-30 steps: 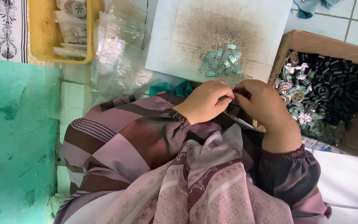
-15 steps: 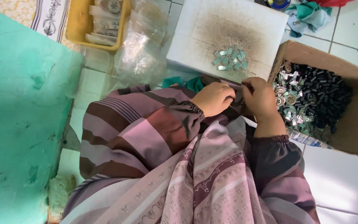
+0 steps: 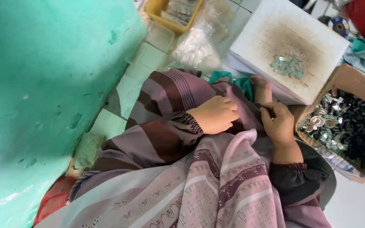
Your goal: Sorting and packaging small metal components from a bulk container into individual plastic bags
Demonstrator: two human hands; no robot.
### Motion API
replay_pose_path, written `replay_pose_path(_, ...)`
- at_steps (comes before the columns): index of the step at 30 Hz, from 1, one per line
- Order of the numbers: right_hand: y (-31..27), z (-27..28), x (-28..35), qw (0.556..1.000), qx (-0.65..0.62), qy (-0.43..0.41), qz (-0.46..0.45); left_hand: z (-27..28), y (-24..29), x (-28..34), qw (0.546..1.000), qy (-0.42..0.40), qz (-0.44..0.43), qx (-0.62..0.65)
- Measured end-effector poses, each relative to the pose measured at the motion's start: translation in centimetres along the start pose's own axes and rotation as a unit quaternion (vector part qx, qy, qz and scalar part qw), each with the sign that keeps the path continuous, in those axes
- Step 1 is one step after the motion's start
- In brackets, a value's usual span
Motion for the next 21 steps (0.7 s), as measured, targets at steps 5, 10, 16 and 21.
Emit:
replay_pose_path(5, -4.5, -1.7, 0.4, 0.999, -0.013, -0.040, 0.021, 7.8, 1.4, 8.1, 0.994, 0.104, -0.016, -0.024)
replay_pose_path(10, -6.2, -4.5, -2.8, 0.998, -0.036, -0.045, 0.012, 12.0, 1.5, 13.7, 0.973, 0.227, 0.034, -0.024)
replay_pose_path(16, -12.4, -12.7, -9.9, 0.984, -0.003, -0.149, 0.093, 11.5, -1.5, 12.9, 0.959, 0.279, 0.039, -0.022)
replay_pose_path(21, -14.5, -19.0, -15.8, 0.947, 0.155, -0.228, 0.162, 12.0, -3.2, 12.1, 0.954, 0.295, 0.058, 0.005)
Point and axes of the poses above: each hand's wrist, its own x-axis away from the middle knuckle, its own z-axis out of the back of the hand, y = z × x, the point moved 7 cm from there along -x, towards the middle knuckle, and after that the axes turned 9 degrees about x, right-handed, at the moved point
